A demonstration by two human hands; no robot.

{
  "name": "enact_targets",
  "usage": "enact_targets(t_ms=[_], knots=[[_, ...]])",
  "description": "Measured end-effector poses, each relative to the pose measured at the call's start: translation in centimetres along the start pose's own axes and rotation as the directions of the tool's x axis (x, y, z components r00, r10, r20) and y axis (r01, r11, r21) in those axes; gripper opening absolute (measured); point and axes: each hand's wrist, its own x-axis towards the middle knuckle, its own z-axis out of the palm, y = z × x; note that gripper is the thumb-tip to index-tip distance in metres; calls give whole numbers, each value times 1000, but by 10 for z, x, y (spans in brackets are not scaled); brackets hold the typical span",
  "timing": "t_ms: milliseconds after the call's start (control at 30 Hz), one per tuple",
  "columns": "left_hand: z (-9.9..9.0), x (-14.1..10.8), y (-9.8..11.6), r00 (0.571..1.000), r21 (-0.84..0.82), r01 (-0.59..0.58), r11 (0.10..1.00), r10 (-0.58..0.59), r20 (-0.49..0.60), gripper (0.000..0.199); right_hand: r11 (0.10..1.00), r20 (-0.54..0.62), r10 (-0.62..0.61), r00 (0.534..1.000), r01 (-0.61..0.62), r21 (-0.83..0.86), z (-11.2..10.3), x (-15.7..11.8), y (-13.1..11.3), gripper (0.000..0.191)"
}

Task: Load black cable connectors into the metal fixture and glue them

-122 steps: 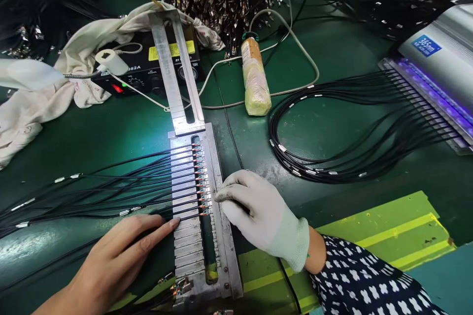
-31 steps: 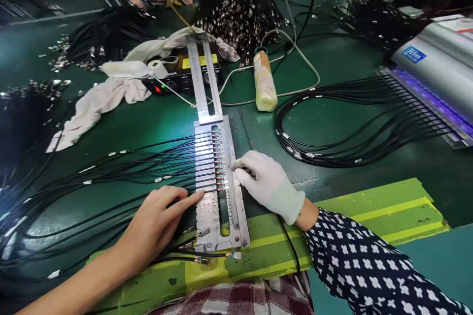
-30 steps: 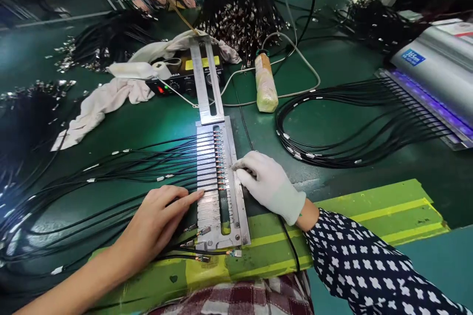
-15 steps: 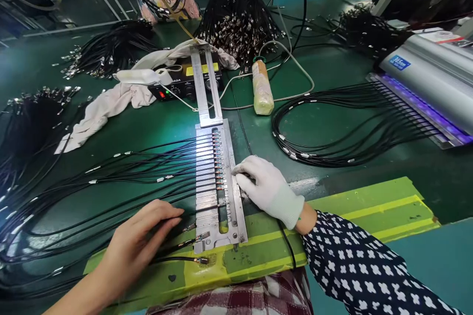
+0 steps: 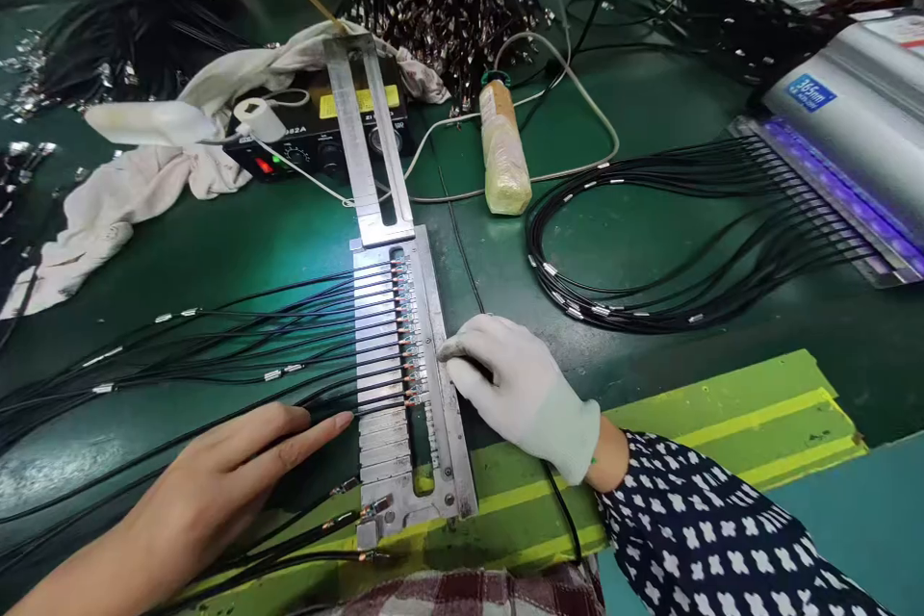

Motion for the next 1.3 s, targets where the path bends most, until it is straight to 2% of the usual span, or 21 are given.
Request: enact_targets(t_ms=[167, 367, 467, 633, 800, 967, 1100, 1200, 1300], knots=[[-7, 4, 0, 999, -59, -36, 998, 37, 16, 50, 1000, -12, -5, 1000, 5, -6, 0, 1, 1, 12], [3, 3, -3, 999, -119, 3, 993, 3, 53, 51, 1000, -22, -14, 1000, 14, -8, -1, 4, 3, 13], [9, 0, 0, 999, -76, 25, 997, -21, 46, 53, 1000, -19, -22, 1000, 22, -6, -1, 5, 4, 12], [16, -6, 11, 996, 49, 65, 997, -62, -58, 53, 1000, -7, -11, 1000, 11, 4, -1, 6, 3, 12], [20, -8, 19, 999, 172, 23, 985, -18, -31, 50, 1000, -16, -3, 1000, 3, -2, -1, 6, 3, 12], [16, 3, 23, 997, 234, -58, 971, 66, -26, 58, 1000, -2, 19, 1000, -19, 0, -1, 4, 1, 14], [17, 13, 25, 988, 201, -153, 968, 156, -2, 51, 1000, -35, -19, 999, 18, -19, 0, 4, 1, 12], [21, 18, 27, 989, 179, -126, 976, 137, -51, 49, 998, -47, -27, 999, 24, -59, 2, 4, 2, 12], [20, 19, 29, 993, 110, -95, 989, 101, -56, 48, 997, -49, -37, 998, 33, -69, 3, 3, 2, 13]])
